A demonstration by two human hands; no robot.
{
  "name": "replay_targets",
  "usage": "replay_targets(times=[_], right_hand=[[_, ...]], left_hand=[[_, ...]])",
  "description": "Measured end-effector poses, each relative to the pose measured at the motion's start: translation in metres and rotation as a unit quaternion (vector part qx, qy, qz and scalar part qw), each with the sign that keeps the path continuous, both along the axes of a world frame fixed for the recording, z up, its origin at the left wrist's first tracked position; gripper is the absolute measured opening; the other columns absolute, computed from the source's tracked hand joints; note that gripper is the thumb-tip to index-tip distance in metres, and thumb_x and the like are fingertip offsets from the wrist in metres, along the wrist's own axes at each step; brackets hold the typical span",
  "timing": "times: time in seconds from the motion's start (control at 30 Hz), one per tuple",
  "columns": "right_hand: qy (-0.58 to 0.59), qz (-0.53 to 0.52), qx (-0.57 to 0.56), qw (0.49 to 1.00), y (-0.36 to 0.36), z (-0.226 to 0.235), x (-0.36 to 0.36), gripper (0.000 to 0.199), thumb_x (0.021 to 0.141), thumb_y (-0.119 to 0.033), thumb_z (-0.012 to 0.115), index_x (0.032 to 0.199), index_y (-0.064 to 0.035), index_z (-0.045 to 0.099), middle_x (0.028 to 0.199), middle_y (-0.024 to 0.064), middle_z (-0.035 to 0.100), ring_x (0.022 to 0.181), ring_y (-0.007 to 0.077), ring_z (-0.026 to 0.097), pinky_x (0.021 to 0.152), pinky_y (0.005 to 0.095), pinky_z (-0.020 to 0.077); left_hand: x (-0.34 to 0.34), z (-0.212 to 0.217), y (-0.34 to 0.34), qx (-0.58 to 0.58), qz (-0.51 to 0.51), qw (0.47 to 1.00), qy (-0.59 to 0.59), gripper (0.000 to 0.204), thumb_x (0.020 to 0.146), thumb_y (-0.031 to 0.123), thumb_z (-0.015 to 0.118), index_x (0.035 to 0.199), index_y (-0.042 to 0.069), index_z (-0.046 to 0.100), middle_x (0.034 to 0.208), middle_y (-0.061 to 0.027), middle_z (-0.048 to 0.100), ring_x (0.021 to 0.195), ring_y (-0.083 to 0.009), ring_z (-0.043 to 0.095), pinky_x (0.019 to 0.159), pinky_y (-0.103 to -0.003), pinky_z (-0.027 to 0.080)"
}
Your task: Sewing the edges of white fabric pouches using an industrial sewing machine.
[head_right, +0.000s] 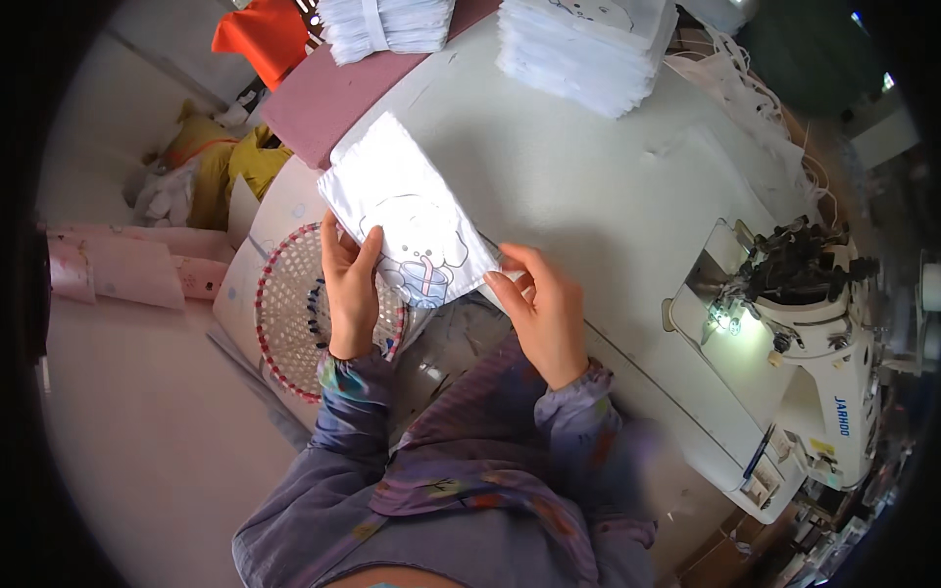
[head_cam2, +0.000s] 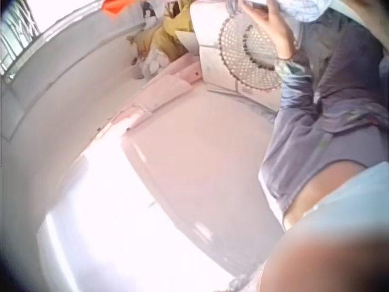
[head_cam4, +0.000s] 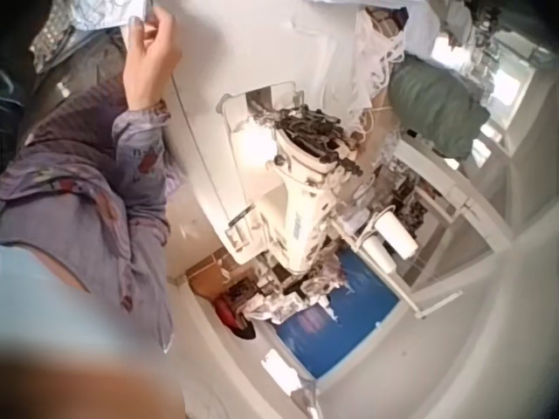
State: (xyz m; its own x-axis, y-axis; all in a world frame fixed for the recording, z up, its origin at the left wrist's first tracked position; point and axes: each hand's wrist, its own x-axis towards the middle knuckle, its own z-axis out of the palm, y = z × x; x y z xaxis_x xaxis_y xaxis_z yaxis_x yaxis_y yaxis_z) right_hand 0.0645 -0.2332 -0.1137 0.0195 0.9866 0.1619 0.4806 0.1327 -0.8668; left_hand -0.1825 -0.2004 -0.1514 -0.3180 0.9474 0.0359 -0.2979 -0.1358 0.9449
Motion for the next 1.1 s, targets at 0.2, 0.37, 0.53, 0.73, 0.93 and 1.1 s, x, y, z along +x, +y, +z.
replay_targets(times=[0.2,0.37,0.53,0.73,0.93,1.1], right_hand=[[0.132,0.018,-0.130,0.982,-0.002,0.001,0.021,0.017,0.105,-0.009,0.065,0.118,0.0012,0.070,0.088,0.0048,0.075,0.067,0.0081,0.061,0.061,0.0266,0.0493],[-0.076,-0.215,0.117,0.967,0.008,0.020,0.046,0.026,0.096,-0.003,0.071,0.122,-0.0019,0.071,0.130,0.0138,0.069,0.100,0.0207,0.069,0.081,0.0299,0.0550],[-0.148,0.030,0.210,0.966,-0.006,0.051,0.041,0.039,0.083,-0.003,0.077,0.122,-0.0062,0.075,0.146,0.0133,0.061,0.123,0.0307,0.060,0.103,0.0387,0.0479],[0.274,0.001,-0.029,0.961,-0.020,0.070,0.042,0.022,0.107,-0.015,0.069,0.117,0.0038,0.075,0.096,-0.0042,0.072,0.083,0.0010,0.059,0.075,0.0210,0.0463],[0.292,0.001,-0.026,0.956,-0.037,0.059,0.042,0.020,0.105,-0.012,0.070,0.116,0.0038,0.075,0.096,-0.0035,0.073,0.084,0.0025,0.060,0.075,0.0224,0.0473],[0.264,0.012,-0.043,0.963,-0.043,0.060,0.045,0.023,0.106,-0.011,0.069,0.122,0.0040,0.072,0.100,-0.0023,0.073,0.089,0.0039,0.062,0.079,0.0235,0.0487]], left_hand=[[0.010,0.028,0.010,0.004,0.021,1.000,0.022,0.069,0.104,-0.003,0.063,0.164,0.001,0.029,0.129,-0.0184,0.070,0.112,-0.0195,0.070,0.094,-0.034,0.057],[0.011,0.041,0.003,-0.011,-0.035,0.999,-0.032,0.076,0.099,-0.009,0.058,0.167,0.011,0.031,0.124,-0.0189,0.070,0.095,-0.0180,0.073,0.080,-0.031,0.061],[0.037,0.057,-0.007,-0.130,-0.153,0.977,-0.078,0.034,0.109,0.014,0.055,0.137,-0.004,0.063,0.090,-0.0074,0.072,0.072,-0.0113,0.068,0.062,-0.024,0.054],[0.020,0.083,-0.031,-0.158,-0.341,0.922,0.090,0.069,0.115,0.056,0.038,0.117,-0.002,0.075,0.057,0.0034,0.046,0.051,-0.0061,0.039,0.050,-0.024,0.030],[0.031,0.073,-0.038,0.028,-0.278,0.948,0.150,0.036,0.110,0.031,0.067,0.107,-0.004,0.078,0.071,0.0037,0.052,0.066,-0.0041,0.041,0.061,-0.024,0.030],[0.038,0.078,-0.036,0.046,-0.262,0.941,0.207,0.015,0.100,0.011,0.077,0.109,-0.001,0.078,0.103,-0.0010,0.069,0.083,-0.0065,0.054,0.071,-0.024,0.041]])
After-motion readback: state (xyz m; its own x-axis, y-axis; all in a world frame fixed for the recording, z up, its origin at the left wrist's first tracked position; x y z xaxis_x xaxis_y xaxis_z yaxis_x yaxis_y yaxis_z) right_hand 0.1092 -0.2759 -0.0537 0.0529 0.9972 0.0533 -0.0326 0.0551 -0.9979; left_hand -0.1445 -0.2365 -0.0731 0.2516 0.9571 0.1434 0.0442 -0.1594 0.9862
